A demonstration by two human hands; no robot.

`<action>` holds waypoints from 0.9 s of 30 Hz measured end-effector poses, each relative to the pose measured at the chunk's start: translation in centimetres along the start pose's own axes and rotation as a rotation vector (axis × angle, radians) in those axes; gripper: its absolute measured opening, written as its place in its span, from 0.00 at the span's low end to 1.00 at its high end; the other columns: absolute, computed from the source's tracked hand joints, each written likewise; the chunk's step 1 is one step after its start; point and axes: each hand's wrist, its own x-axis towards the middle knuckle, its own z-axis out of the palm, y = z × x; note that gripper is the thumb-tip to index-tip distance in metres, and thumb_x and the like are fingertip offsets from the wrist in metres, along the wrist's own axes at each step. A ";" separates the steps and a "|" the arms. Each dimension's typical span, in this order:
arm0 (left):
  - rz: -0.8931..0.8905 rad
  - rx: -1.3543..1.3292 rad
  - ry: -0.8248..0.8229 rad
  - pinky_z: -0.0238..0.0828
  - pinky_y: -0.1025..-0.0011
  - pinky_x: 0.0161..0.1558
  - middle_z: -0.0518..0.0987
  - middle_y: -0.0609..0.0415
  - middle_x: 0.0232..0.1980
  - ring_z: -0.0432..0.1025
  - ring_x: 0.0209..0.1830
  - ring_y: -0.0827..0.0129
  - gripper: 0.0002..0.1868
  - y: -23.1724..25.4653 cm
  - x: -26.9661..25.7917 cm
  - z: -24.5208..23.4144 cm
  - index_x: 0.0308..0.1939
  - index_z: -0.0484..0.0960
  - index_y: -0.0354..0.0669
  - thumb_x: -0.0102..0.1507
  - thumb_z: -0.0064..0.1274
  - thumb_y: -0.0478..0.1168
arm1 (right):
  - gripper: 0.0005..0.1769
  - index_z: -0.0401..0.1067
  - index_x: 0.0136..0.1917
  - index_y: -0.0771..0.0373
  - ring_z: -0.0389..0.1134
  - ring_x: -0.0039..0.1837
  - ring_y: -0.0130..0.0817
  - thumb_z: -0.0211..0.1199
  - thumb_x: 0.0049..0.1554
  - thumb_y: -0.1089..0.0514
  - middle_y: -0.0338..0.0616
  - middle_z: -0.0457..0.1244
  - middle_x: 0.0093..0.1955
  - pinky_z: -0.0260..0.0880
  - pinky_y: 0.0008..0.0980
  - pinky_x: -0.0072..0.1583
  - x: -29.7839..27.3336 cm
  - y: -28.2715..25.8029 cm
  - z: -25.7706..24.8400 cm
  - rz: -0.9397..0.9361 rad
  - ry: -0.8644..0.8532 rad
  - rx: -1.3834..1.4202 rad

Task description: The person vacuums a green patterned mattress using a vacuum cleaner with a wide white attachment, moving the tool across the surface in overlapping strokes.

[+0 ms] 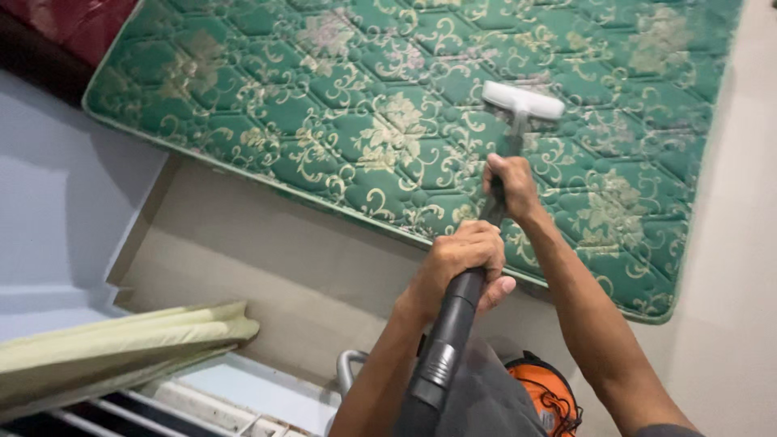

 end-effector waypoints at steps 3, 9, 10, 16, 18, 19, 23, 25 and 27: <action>0.018 -0.058 -0.011 0.68 0.67 0.57 0.71 0.56 0.31 0.72 0.36 0.64 0.13 -0.4 0.3 1.5 0.28 0.69 0.43 0.61 0.59 0.34 | 0.36 0.70 0.26 0.65 0.57 0.28 0.29 0.44 0.65 0.39 0.41 0.58 0.23 0.55 0.33 0.36 -2.6 0.5 -2.7 0.060 0.039 -0.113; 0.029 0.041 -0.093 0.67 0.67 0.55 0.71 0.54 0.32 0.72 0.38 0.61 0.12 0.3 0.7 1.5 0.30 0.69 0.42 0.61 0.58 0.33 | 0.36 0.69 0.28 0.67 0.54 0.29 0.29 0.44 0.66 0.38 0.40 0.57 0.25 0.50 0.33 0.36 -3.5 3.6 -1.9 0.064 0.199 0.240; 0.028 0.066 -0.106 0.68 0.67 0.55 0.71 0.53 0.33 0.72 0.39 0.61 0.12 0.4 0.7 1.2 0.30 0.69 0.42 0.61 0.58 0.33 | 0.37 0.69 0.29 0.67 0.54 0.30 0.29 0.43 0.66 0.38 0.40 0.57 0.26 0.50 0.32 0.36 -3.3 3.9 -1.3 0.021 0.207 0.261; 0.058 0.216 -0.235 0.66 0.60 0.62 0.71 0.53 0.34 0.71 0.45 0.56 0.10 1.4 0.1 0.0 0.32 0.70 0.42 0.60 0.57 0.36 | 0.42 0.67 0.30 0.66 0.58 0.38 0.33 0.34 0.67 0.32 0.44 0.59 0.32 0.58 0.33 0.45 -1.2 3.4 4.2 -0.332 0.206 0.390; 0.049 0.301 -0.256 0.66 0.59 0.61 0.72 0.52 0.35 0.71 0.46 0.55 0.09 1.8 -0.3 -0.5 0.33 0.71 0.41 0.60 0.57 0.36 | 0.43 0.65 0.31 0.66 0.58 0.40 0.34 0.33 0.67 0.31 0.45 0.59 0.34 0.59 0.34 0.47 -0.3 2.8 6.7 -0.362 0.165 0.476; 0.042 0.344 -0.266 0.66 0.59 0.61 0.73 0.52 0.36 0.71 0.46 0.55 0.08 2.1 -0.6 -0.7 0.34 0.72 0.41 0.59 0.57 0.37 | 0.43 0.65 0.32 0.66 0.58 0.40 0.34 0.32 0.67 0.30 0.45 0.58 0.35 0.59 0.34 0.47 0.1 2.5 7.9 -0.351 0.128 0.522; 0.006 0.454 -0.197 0.66 0.59 0.63 0.74 0.51 0.36 0.72 0.48 0.54 0.09 3.6 -2.4 -2.3 0.33 0.72 0.41 0.60 0.58 0.37 | 0.46 0.66 0.31 0.65 0.60 0.41 0.34 0.29 0.67 0.28 0.45 0.59 0.34 0.59 0.34 0.48 2.1 1.0 12.5 -0.376 -0.042 0.559; 0.004 0.494 -0.143 0.64 0.58 0.64 0.74 0.51 0.36 0.72 0.50 0.53 0.09 4.3 -3.3 -2.9 0.33 0.73 0.40 0.60 0.59 0.37 | 0.43 0.66 0.31 0.65 0.59 0.38 0.33 0.32 0.67 0.30 0.44 0.60 0.33 0.58 0.33 0.44 1.9 -0.1 14.1 -0.292 -0.087 0.567; -0.036 0.460 -0.041 0.65 0.60 0.64 0.73 0.51 0.34 0.72 0.48 0.54 0.10 4.8 -4.1 -2.7 0.30 0.71 0.40 0.59 0.59 0.36 | 0.40 0.66 0.31 0.65 0.59 0.36 0.33 0.37 0.66 0.32 0.44 0.60 0.32 0.59 0.33 0.42 1.7 -1.4 14.3 -0.227 -0.141 0.519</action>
